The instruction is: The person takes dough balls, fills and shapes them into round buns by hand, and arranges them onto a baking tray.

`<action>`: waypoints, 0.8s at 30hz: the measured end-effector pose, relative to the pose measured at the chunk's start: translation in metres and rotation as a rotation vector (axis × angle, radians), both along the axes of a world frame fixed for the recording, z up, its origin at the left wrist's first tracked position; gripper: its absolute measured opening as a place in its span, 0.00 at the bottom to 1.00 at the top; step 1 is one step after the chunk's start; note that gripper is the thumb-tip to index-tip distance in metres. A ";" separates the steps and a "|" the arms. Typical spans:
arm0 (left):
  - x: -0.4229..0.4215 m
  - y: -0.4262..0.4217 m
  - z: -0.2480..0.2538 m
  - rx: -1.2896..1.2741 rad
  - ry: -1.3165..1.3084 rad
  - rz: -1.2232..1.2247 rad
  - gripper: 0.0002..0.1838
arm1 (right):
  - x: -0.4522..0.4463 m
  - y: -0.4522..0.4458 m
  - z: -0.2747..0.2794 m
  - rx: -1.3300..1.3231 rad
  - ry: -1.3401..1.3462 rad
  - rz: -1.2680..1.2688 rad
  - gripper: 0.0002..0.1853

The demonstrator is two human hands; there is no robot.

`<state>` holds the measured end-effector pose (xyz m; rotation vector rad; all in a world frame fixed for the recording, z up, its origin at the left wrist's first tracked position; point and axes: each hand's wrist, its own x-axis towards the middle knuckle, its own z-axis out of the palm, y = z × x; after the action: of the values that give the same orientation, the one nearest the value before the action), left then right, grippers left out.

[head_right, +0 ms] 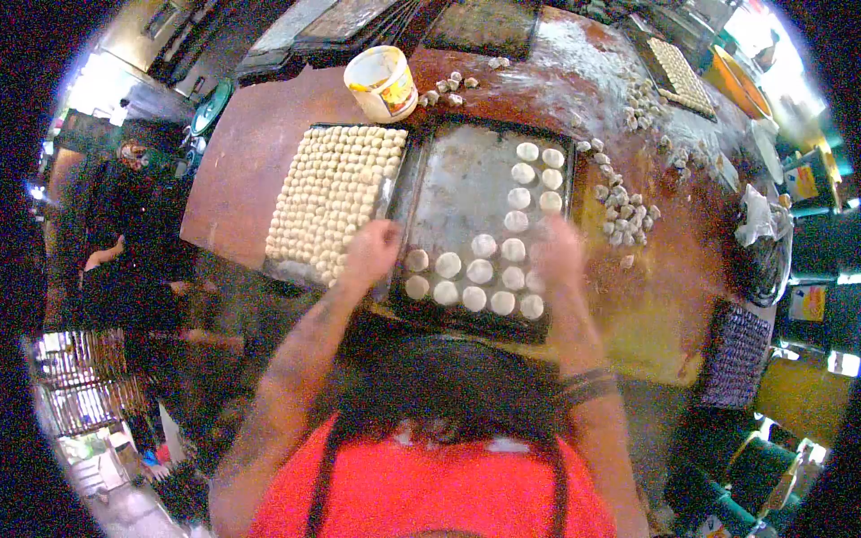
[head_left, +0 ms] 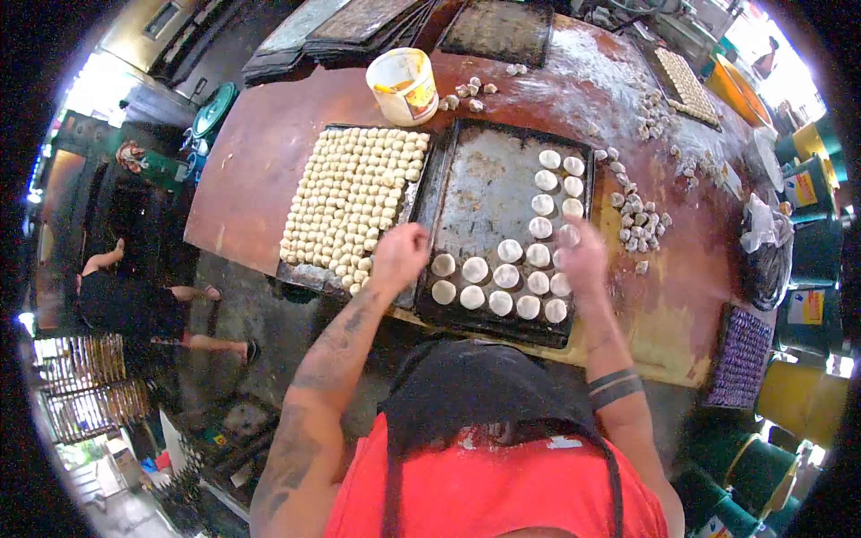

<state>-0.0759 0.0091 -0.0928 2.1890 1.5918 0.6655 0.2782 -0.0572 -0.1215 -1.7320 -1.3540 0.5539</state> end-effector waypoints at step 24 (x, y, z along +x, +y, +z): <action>0.100 -0.022 0.088 -0.923 -1.383 -0.056 0.19 | -0.104 0.001 0.130 0.246 -0.161 0.227 0.13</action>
<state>0.0238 -0.0126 -0.0051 0.6854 0.7485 0.8592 0.1740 -0.0557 0.0085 -1.4586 -1.6713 0.3583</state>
